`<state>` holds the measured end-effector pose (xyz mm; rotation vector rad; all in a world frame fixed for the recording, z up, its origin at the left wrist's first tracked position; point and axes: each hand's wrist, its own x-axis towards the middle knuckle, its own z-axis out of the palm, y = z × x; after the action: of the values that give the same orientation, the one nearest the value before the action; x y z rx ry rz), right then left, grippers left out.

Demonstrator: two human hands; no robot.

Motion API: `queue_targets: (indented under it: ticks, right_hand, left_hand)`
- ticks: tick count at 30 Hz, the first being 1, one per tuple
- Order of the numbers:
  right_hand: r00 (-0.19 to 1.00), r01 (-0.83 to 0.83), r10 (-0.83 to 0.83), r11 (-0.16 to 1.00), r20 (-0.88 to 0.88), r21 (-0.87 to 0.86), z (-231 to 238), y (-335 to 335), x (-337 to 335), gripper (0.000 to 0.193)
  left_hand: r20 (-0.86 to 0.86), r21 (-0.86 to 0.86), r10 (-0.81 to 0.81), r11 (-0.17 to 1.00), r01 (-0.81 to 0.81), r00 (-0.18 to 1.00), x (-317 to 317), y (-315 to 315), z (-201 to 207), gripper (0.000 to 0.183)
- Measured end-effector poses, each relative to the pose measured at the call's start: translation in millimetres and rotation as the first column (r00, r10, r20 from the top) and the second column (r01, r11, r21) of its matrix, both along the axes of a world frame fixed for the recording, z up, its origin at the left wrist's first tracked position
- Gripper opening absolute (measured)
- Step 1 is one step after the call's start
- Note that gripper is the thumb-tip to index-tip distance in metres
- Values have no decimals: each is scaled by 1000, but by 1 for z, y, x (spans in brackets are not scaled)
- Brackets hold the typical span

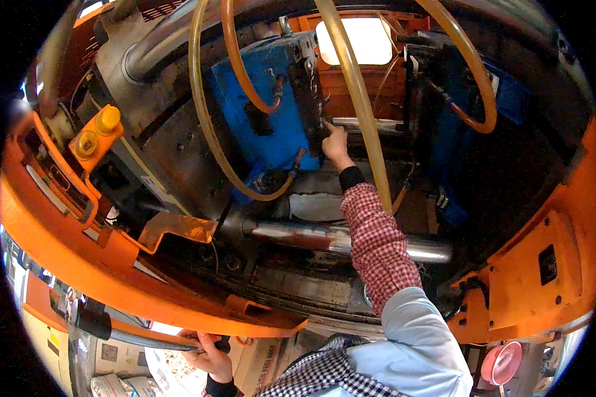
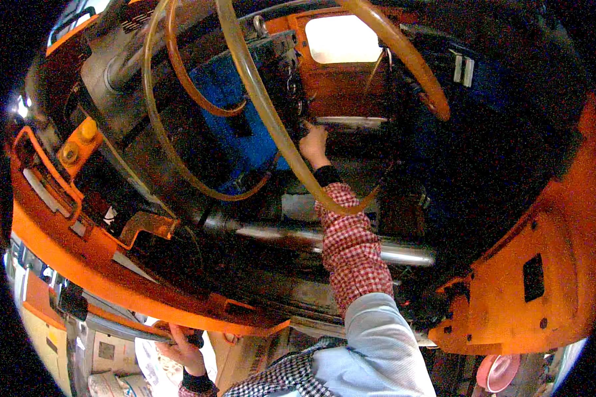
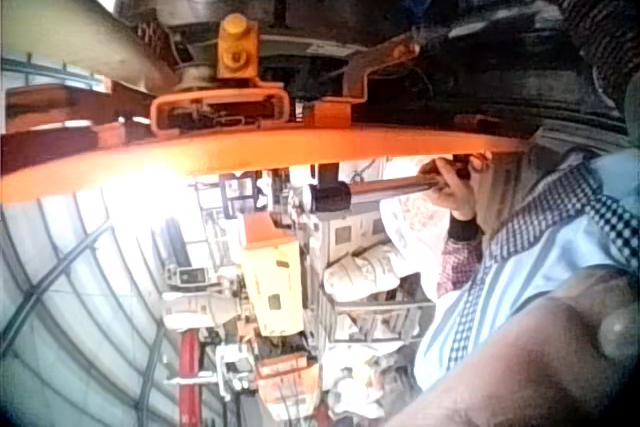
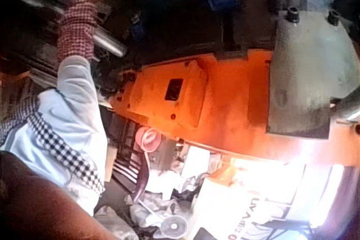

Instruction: The person repeatedly opens an injection molding machine, removes a small white plastic component, and trims its excess material using scissors. The trimmed pieces are placed into a white bag on a nearby table. The person also operates the machine's control panel between cycles.

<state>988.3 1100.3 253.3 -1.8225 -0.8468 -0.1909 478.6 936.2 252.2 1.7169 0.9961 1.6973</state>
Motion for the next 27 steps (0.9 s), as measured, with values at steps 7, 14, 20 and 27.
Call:
queue_targets:
  ticks: [7,14,20,27]
  right_hand:
    - [980,-17,14,1000,196,14,-3,-16,-11,50]
    - [884,-415,463,841,64,-347,-2,-229,-145,10]
    - [956,-98,286,535,71,-839,-90,-317,-174,15]
    - [924,-93,344,631,170,-770,-144,-327,-182,18]
  left_hand:
    - [-14,-7,-97,995,97,995,-12,9,-7,31]
    - [-132,430,366,859,-279,921,-12,3,-8,54]
    - [-644,509,-161,640,576,748,-13,-28,11,29]
    - [-593,81,-657,526,846,466,78,-37,-48,18]
